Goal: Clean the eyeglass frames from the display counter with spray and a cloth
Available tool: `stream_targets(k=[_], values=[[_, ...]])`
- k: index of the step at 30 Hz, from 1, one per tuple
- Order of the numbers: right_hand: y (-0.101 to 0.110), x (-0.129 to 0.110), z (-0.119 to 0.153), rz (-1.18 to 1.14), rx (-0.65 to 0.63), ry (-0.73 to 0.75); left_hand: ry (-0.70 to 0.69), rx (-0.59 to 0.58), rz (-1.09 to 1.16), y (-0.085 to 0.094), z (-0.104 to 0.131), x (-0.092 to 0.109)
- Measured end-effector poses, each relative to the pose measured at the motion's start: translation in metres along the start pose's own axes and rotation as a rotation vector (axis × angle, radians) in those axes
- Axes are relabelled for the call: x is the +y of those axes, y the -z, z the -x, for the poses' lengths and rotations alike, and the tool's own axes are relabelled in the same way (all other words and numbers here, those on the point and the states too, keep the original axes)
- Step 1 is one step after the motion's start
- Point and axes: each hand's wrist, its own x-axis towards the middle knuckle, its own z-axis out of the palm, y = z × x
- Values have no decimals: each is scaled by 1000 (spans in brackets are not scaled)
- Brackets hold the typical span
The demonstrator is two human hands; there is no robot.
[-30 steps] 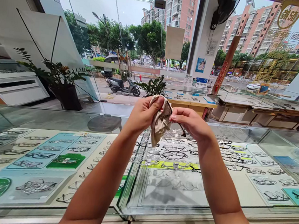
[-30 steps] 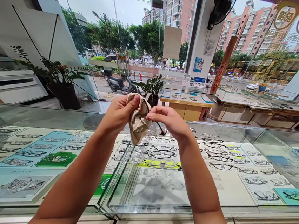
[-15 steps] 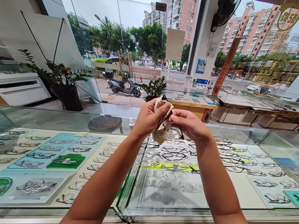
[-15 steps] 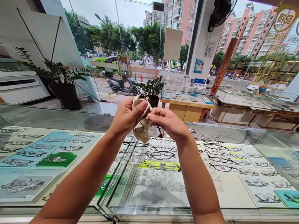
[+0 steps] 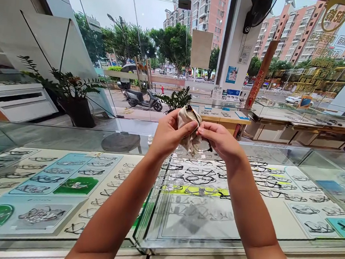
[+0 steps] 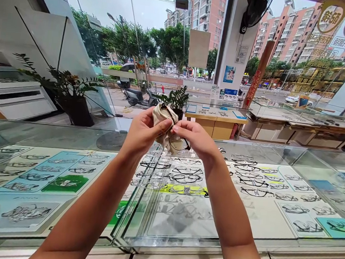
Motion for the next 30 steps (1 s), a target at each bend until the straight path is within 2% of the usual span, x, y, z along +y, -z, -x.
stream_targets(k=[4,6,10,14,18,21,23,27,30], values=[[-7,3,-1,22,-52,13,-148,114,-108,-6,2,-1],[-9,3,-2,21,-72,7,-170,157,-126,-8,3,-1],[-7,0,-1,24,-55,37,-87,143,-19,-6,-1,-1],[3,-7,3,17,15,75,-35,199,88,10,-12,-2],[10,-15,10,20,101,92,52,236,50,30,-19,-1],[10,-20,13,43,134,87,72,247,-49,36,-18,5],[9,-22,14,44,125,83,24,236,-182,34,-14,11],[7,-23,15,64,84,94,-204,225,-493,25,-4,24],[7,-23,16,106,70,104,-323,135,-597,23,0,32]])
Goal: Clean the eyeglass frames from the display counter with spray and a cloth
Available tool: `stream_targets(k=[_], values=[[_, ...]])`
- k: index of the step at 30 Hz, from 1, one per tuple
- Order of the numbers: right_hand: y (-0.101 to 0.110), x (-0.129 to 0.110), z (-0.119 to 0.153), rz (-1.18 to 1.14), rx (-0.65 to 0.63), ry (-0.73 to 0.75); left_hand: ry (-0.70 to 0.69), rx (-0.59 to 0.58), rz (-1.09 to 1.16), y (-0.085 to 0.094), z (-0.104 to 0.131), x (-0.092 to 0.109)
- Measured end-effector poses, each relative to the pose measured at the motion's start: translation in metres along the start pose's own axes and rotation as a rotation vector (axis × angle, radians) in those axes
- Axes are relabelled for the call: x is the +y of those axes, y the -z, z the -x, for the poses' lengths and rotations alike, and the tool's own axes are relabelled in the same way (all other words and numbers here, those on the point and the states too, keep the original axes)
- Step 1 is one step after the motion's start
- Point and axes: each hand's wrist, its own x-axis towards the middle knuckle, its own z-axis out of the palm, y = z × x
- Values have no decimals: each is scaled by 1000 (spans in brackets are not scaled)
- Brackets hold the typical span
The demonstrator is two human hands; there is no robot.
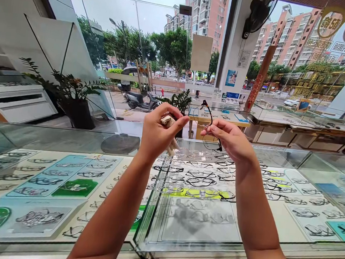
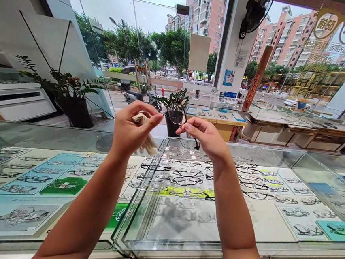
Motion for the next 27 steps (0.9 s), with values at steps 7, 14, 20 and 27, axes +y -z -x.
stream_targets(k=[7,14,20,27], values=[[-2,-4,4,44,-83,14,-271,-189,-96,4,-2,-1],[-4,-11,8,57,-98,-11,-325,-187,-145,5,1,-2],[-6,-9,6,99,-27,17,-339,-173,-153,6,0,0],[-1,-6,2,80,377,283,-266,-29,-139,8,-1,-1]])
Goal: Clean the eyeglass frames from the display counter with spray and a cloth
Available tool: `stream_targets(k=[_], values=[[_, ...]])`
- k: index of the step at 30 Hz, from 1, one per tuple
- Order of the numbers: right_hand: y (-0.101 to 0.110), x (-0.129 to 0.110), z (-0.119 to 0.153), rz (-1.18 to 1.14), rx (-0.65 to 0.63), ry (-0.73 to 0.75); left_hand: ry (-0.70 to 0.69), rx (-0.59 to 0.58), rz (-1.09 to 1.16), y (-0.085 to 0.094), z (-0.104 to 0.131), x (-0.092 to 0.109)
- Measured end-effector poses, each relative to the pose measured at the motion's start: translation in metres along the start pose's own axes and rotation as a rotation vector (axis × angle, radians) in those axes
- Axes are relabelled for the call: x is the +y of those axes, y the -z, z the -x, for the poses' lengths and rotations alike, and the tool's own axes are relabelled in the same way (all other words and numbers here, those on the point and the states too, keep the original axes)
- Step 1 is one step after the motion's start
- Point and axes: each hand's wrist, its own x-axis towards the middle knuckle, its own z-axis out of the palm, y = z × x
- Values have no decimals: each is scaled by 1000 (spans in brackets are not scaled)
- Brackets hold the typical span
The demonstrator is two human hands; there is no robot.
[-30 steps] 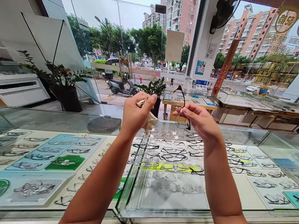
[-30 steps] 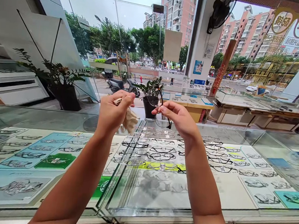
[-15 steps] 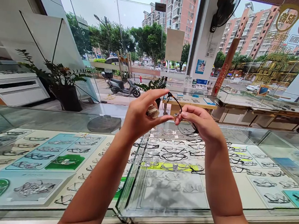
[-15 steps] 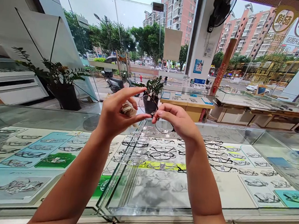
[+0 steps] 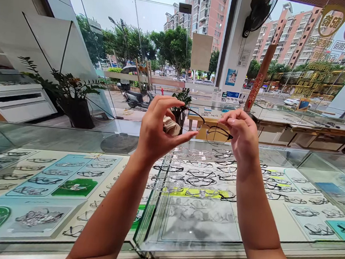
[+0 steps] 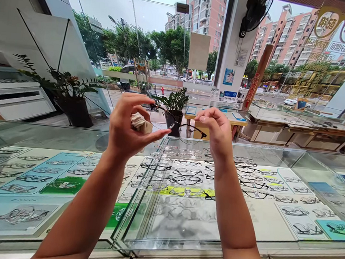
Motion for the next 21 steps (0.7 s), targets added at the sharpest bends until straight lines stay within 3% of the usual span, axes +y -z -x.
stream_targets(k=[8,21], values=[[3,-3,1,82,29,138,1,218,-19,4,2,2],[3,-2,1,108,45,195,5,267,-26,7,2,17]])
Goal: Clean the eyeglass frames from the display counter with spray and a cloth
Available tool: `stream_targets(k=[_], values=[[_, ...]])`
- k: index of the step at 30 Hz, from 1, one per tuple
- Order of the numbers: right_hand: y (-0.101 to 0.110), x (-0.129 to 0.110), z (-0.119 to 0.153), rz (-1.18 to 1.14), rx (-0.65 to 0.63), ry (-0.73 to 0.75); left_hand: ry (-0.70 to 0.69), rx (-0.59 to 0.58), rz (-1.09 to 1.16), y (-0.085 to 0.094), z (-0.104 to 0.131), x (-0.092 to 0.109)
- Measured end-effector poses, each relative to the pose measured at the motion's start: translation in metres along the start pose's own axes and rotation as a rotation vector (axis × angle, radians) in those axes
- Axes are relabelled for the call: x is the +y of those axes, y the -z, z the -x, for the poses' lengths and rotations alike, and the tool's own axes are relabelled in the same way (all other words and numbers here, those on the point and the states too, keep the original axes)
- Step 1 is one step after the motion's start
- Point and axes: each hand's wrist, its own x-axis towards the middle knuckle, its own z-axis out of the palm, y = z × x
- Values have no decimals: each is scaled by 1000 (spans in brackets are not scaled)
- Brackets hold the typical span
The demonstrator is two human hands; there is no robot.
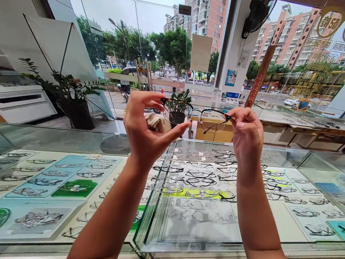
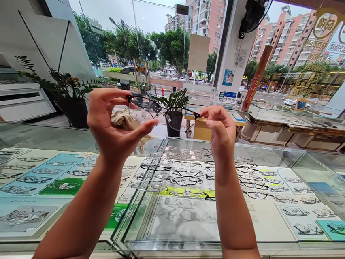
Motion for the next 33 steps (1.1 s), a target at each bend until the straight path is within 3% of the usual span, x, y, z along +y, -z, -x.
stream_targets(k=[11,20,33], values=[[-1,4,0,20,21,68,-3,32,-47,0,2,10],[-8,8,2,171,85,174,95,42,-57,-3,3,19],[-3,17,1,237,208,293,74,31,-168,-3,1,15]])
